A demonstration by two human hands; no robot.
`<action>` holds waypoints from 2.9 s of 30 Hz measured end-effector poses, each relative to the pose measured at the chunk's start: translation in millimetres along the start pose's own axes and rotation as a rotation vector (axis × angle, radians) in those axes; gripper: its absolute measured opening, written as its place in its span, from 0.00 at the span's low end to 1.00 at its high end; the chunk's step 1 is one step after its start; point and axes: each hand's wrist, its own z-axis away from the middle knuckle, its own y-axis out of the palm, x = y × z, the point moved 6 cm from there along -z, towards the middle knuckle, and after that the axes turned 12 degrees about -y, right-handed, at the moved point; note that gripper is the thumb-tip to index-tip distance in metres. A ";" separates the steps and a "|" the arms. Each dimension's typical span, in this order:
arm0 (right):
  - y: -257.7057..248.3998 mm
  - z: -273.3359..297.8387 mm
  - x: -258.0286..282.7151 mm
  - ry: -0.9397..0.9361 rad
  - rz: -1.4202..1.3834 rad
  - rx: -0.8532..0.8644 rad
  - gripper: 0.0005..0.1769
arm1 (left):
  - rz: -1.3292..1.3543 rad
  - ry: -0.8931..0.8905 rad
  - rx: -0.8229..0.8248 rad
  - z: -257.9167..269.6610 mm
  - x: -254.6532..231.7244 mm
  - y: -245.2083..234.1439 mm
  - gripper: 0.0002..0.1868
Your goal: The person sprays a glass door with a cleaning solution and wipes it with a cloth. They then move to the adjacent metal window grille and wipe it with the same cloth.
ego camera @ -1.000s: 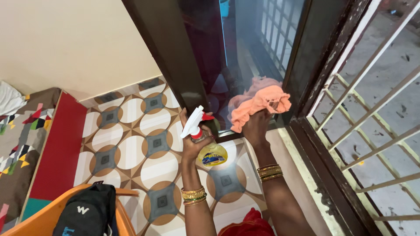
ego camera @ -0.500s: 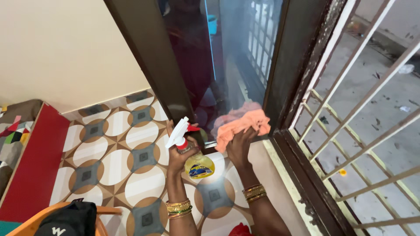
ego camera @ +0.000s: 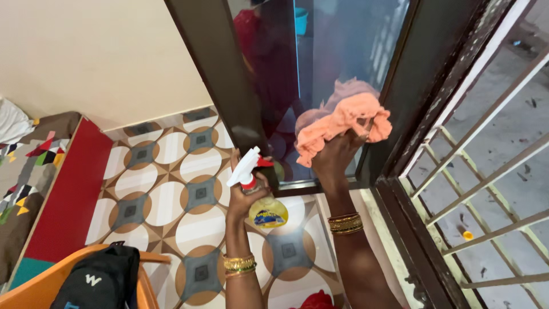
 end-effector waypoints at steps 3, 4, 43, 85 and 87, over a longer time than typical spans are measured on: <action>12.5 42.4 -10.6 -0.033 0.048 0.005 0.33 | 0.039 -0.027 0.015 -11.0 4.5 -8.3 0.58; 19.9 58.1 -16.5 -0.004 0.041 0.073 0.29 | 0.004 0.004 0.012 -13.7 1.3 -10.8 0.61; 132.9 152.7 -62.4 0.130 0.503 0.536 0.27 | 0.095 -0.109 0.536 -169.7 30.0 -13.1 0.63; 54.4 131.8 -14.3 0.149 0.769 0.243 0.26 | 0.013 0.046 0.526 -140.9 -15.2 -5.5 0.59; 45.4 116.1 -8.9 0.201 0.593 0.112 0.29 | 0.026 0.041 0.535 -137.9 -13.5 -6.7 0.58</action>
